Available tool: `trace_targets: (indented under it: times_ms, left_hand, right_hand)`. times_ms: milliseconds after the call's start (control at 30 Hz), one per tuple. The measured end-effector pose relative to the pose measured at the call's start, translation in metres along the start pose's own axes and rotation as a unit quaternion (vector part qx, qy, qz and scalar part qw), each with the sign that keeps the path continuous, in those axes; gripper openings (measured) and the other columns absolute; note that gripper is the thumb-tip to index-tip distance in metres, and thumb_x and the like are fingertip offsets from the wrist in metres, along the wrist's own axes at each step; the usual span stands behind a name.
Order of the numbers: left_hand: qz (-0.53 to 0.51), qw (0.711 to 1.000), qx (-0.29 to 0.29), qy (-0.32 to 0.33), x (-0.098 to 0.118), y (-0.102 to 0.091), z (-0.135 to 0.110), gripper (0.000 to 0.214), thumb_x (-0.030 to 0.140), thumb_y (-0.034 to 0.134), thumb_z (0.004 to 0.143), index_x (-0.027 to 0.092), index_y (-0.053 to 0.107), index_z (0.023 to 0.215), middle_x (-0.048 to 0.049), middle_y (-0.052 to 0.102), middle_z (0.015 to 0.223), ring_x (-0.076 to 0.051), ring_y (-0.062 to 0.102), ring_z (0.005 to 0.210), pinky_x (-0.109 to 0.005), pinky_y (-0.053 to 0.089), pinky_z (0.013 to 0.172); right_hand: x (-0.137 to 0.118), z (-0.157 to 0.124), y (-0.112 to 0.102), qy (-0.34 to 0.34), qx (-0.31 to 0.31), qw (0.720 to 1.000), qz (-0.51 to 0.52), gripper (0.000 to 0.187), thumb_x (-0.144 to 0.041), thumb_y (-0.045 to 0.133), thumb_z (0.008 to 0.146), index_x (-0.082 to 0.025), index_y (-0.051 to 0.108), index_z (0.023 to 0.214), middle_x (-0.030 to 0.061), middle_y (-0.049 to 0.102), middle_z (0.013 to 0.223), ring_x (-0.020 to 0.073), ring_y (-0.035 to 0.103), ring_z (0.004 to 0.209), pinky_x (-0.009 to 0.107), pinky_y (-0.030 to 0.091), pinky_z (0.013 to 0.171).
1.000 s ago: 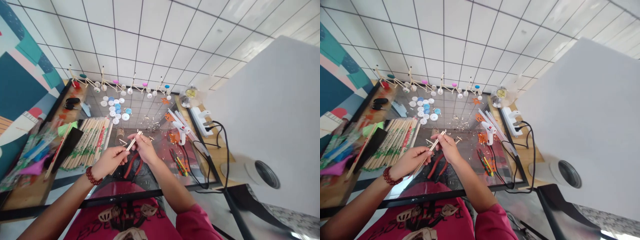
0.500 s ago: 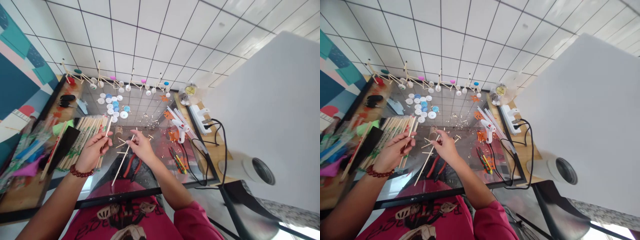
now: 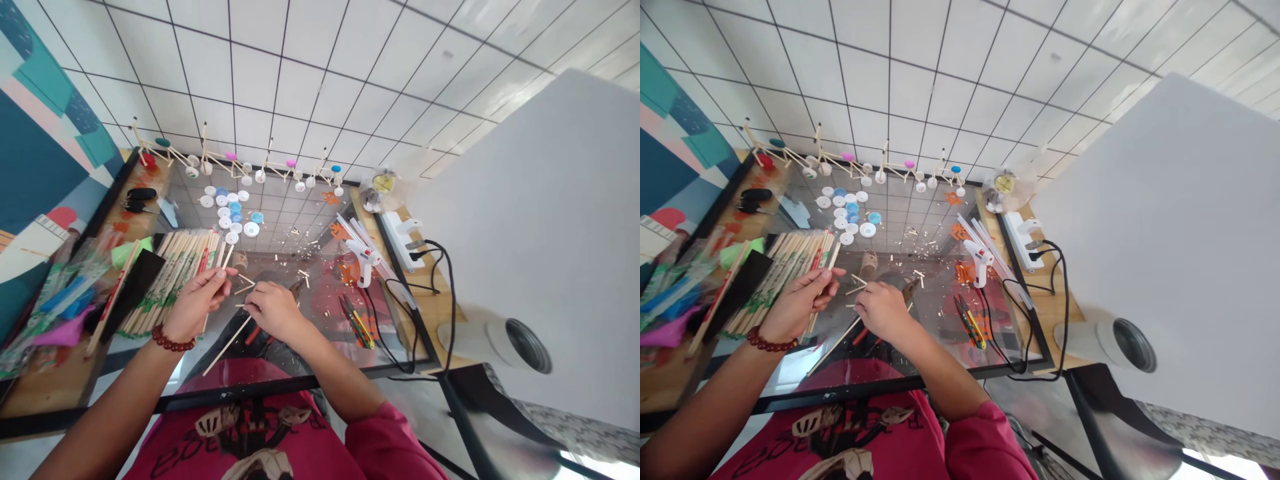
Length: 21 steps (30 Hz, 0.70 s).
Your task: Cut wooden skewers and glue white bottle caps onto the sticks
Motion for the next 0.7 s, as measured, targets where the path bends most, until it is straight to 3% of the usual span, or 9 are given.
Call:
trace_targets:
  times_ms: [67,167,233,333,400,467,600,700]
  left_hand:
    - [-0.016,1.000,0.012,-0.009,-0.001,0.000,0.002,0.039,0.046,0.085,0.064,0.012,0.076,0.082,-0.0022,0.062,0.067,-0.006,0.047,0.051,-0.017,0.034,0.043]
    - [-0.049,0.998,0.028,-0.017,-0.002,0.004,0.005,0.037,0.039,0.089,0.057,0.011,0.076,0.078,-0.0060,0.069,0.075,-0.012,0.060,0.065,-0.020,0.050,0.056]
    - [-0.057,0.998,0.009,-0.036,-0.004,0.014,0.006,0.039,0.037,0.090,0.055,0.010,0.077,0.080,-0.0086,0.072,0.080,-0.016,0.066,0.073,-0.025,0.056,0.065]
    - [-0.041,0.995,-0.040,-0.081,-0.012,0.035,0.002,0.043,0.040,0.091,0.054,0.010,0.077,0.082,-0.0118,0.075,0.085,-0.022,0.071,0.081,-0.034,0.061,0.076]
    - [-0.019,0.993,-0.066,-0.100,-0.017,0.046,-0.002,0.047,0.044,0.091,0.054,0.011,0.078,0.085,-0.0115,0.076,0.083,-0.021,0.071,0.077,-0.034,0.061,0.074]
    - [0.000,0.991,-0.080,-0.105,-0.020,0.053,-0.004,0.049,0.048,0.090,0.054,0.012,0.077,0.085,-0.0099,0.075,0.079,-0.019,0.070,0.069,-0.030,0.060,0.065]
    - [0.013,0.990,-0.100,-0.096,-0.023,0.058,-0.005,0.050,0.055,0.087,0.056,0.012,0.074,0.078,-0.0057,0.069,0.068,-0.013,0.063,0.056,-0.021,0.050,0.046]
    - [0.013,0.993,-0.094,-0.069,-0.023,0.058,-0.003,0.047,0.056,0.085,0.061,0.013,0.070,0.074,-0.0023,0.065,0.065,-0.008,0.052,0.048,-0.016,0.033,0.037]
  right_hand:
    - [0.002,0.001,0.000,0.017,0.011,0.999,0.025,0.014,-0.024,0.058,0.093,-0.020,0.070,0.087,0.0056,0.066,0.091,0.0177,0.061,0.085,0.028,0.046,0.078]
    - [0.020,0.001,-0.016,0.082,0.112,0.978,0.153,0.012,-0.022,0.057,0.090,-0.018,0.067,0.087,0.0048,0.066,0.088,0.0159,0.060,0.078,0.027,0.046,0.073]
    - [0.040,-0.001,-0.024,0.129,0.183,0.926,0.304,0.013,-0.028,0.058,0.088,-0.018,0.065,0.085,0.0014,0.064,0.078,0.0135,0.058,0.069,0.025,0.045,0.067]
    - [0.060,0.000,-0.021,0.173,0.209,0.818,0.507,0.022,-0.040,0.062,0.082,-0.018,0.062,0.080,-0.0039,0.058,0.064,0.0098,0.050,0.053,0.022,0.042,0.056]
    - [0.062,0.001,-0.019,0.181,0.212,0.770,0.575,0.025,-0.042,0.067,0.077,-0.018,0.062,0.078,-0.0049,0.057,0.062,0.0086,0.048,0.051,0.021,0.040,0.053]
    - [0.061,0.001,-0.019,0.179,0.219,0.743,0.607,0.026,-0.043,0.070,0.074,-0.017,0.063,0.077,-0.0050,0.057,0.060,0.0085,0.048,0.052,0.021,0.040,0.054]
    - [0.057,0.002,-0.020,0.177,0.217,0.716,0.639,0.028,-0.044,0.073,0.072,-0.017,0.064,0.076,-0.0060,0.055,0.056,0.0086,0.049,0.052,0.022,0.040,0.054]
    - [0.056,0.002,-0.017,0.181,0.211,0.699,0.659,0.029,-0.044,0.075,0.071,-0.017,0.064,0.075,-0.0058,0.055,0.056,0.0074,0.046,0.050,0.021,0.037,0.052]
Point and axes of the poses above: each hand's wrist, its own z-axis towards the middle knuckle, its own y-axis out of the palm, x = y × z, the point moved 8 cm from there along z, towards the middle knuckle
